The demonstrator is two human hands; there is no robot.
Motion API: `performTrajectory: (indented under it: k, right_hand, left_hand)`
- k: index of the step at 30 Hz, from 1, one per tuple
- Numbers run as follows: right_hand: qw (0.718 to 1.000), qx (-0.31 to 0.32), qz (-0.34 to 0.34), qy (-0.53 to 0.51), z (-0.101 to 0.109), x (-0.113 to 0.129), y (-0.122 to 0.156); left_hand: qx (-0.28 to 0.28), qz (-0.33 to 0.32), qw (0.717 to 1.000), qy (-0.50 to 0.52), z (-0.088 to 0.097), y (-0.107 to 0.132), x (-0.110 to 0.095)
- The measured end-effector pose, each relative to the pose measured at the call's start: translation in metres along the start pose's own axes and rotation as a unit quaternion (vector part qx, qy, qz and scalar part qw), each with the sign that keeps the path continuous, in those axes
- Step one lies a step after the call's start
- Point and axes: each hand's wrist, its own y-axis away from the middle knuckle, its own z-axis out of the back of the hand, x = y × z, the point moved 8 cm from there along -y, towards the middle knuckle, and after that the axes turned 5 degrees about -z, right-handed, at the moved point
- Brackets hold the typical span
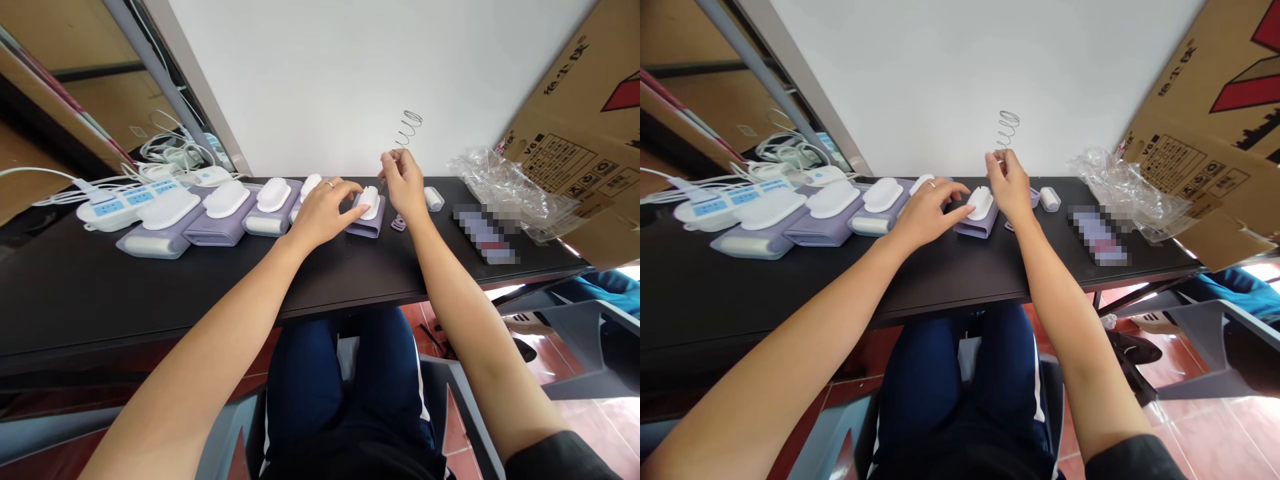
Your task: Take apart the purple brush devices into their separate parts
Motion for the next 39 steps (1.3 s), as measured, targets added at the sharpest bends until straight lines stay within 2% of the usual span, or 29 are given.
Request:
performTrajectory:
  k: [3,7,10,12,15,21,23,26,30,32,34,39]
  right_hand:
    - [0.987,-0.052,-0.074,0.136,0.029,-0.015,-0.006]
    - [0.932,-0.094,-0.194,0.291,0.072,-0.035,-0.005]
    - [0.893,-0.089,-0.28,0.342,0.094,-0.053,-0.001]
    - [0.872,-0.068,-0.329,0.357,0.099,-0.064,0.002]
    - [0.856,-0.05,-0.357,0.37,0.099,-0.069,0.005]
    - [0.864,-0.06,-0.344,0.363,0.098,-0.065,0.006]
    - [0.875,-0.066,-0.318,0.36,0.095,-0.06,0.004]
    - [0.916,-0.06,-0.243,0.313,0.081,-0.045,-0.002]
    - [0.97,0.05,-0.153,0.18,0.038,-0.026,-0.001]
    - [0.976,0.122,-0.105,0.147,0.014,-0.017,0.005]
    - [0.97,0.185,-0.075,0.14,-0.005,-0.014,0.013]
    - [0.951,0.286,-0.058,0.098,-0.032,-0.01,0.029]
  left_hand:
    - [0.028,-0.03,0.999,0.018,-0.009,0.003,-0.003]
    - [0.069,-0.039,0.997,0.02,-0.018,0.005,0.0]
    - [0.077,-0.017,0.997,0.021,-0.017,0.005,0.005]
    - [0.078,-0.003,0.997,0.022,-0.016,0.004,0.008]
    - [0.08,0.004,0.997,0.021,-0.014,0.004,0.007]
    - [0.073,0.012,0.997,0.02,-0.013,0.003,0.008]
    - [0.072,0.013,0.997,0.024,-0.012,0.003,0.008]
    - [0.074,0.016,0.997,0.027,-0.012,0.003,0.009]
    - [0.092,0.034,0.994,0.043,-0.014,0.004,0.01]
    - [0.098,0.062,0.992,0.055,-0.014,0.006,0.012]
    - [0.096,0.089,0.99,0.059,-0.012,0.007,0.014]
    - [0.089,0.088,0.99,0.059,-0.011,0.007,0.019]
